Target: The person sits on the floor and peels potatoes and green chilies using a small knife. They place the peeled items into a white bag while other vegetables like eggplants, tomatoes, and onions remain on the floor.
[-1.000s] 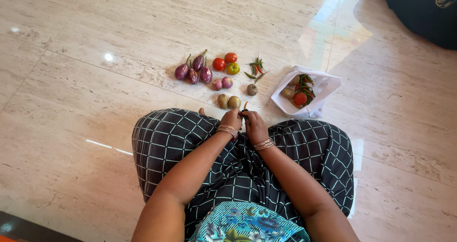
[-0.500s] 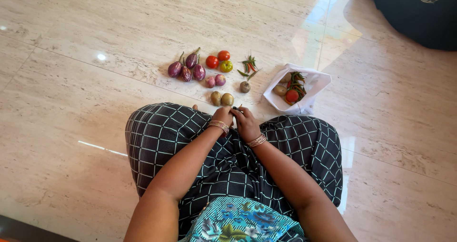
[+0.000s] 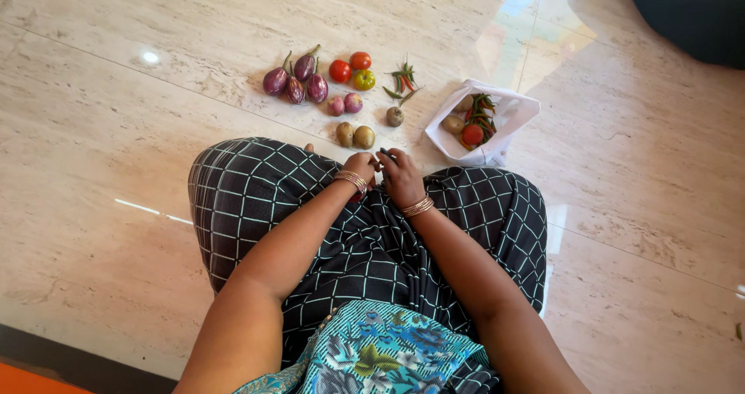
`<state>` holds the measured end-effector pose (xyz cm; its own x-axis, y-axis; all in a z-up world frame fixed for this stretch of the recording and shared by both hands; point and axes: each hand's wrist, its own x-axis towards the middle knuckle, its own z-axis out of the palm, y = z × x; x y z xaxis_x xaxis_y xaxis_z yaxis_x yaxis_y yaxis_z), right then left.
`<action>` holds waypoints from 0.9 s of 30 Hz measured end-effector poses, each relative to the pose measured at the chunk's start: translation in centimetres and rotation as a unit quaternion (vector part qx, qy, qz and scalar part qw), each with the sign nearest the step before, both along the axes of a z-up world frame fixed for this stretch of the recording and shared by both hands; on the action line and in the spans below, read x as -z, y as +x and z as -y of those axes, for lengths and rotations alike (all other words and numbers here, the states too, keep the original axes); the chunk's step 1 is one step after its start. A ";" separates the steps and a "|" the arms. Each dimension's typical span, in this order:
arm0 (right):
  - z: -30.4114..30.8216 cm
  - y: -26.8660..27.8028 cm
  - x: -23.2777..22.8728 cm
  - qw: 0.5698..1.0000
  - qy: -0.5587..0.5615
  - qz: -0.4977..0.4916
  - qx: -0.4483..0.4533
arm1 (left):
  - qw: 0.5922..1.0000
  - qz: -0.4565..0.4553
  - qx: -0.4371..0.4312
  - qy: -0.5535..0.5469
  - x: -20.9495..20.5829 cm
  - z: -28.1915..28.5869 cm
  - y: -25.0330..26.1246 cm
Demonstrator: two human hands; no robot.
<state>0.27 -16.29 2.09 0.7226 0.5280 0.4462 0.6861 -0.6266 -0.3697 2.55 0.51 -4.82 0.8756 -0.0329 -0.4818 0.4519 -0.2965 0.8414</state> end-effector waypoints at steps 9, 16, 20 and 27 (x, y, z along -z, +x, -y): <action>0.7 1.3 2.3 0.996 -0.034 -0.060 0.049 | 0.995 0.076 0.023 0.056 0.2 0.8 -0.3; 1.9 4.1 5.6 0.960 0.117 -0.165 0.195 | 0.964 0.171 0.053 0.197 -1.7 2.2 -1.8; 2.4 5.6 7.6 0.955 0.146 -0.167 0.197 | 0.930 0.153 0.254 0.216 -2.0 3.9 -3.8; 1.9 5.1 7.6 0.950 0.139 -0.204 0.191 | 0.848 0.053 0.370 0.377 -2.1 6.6 -6.2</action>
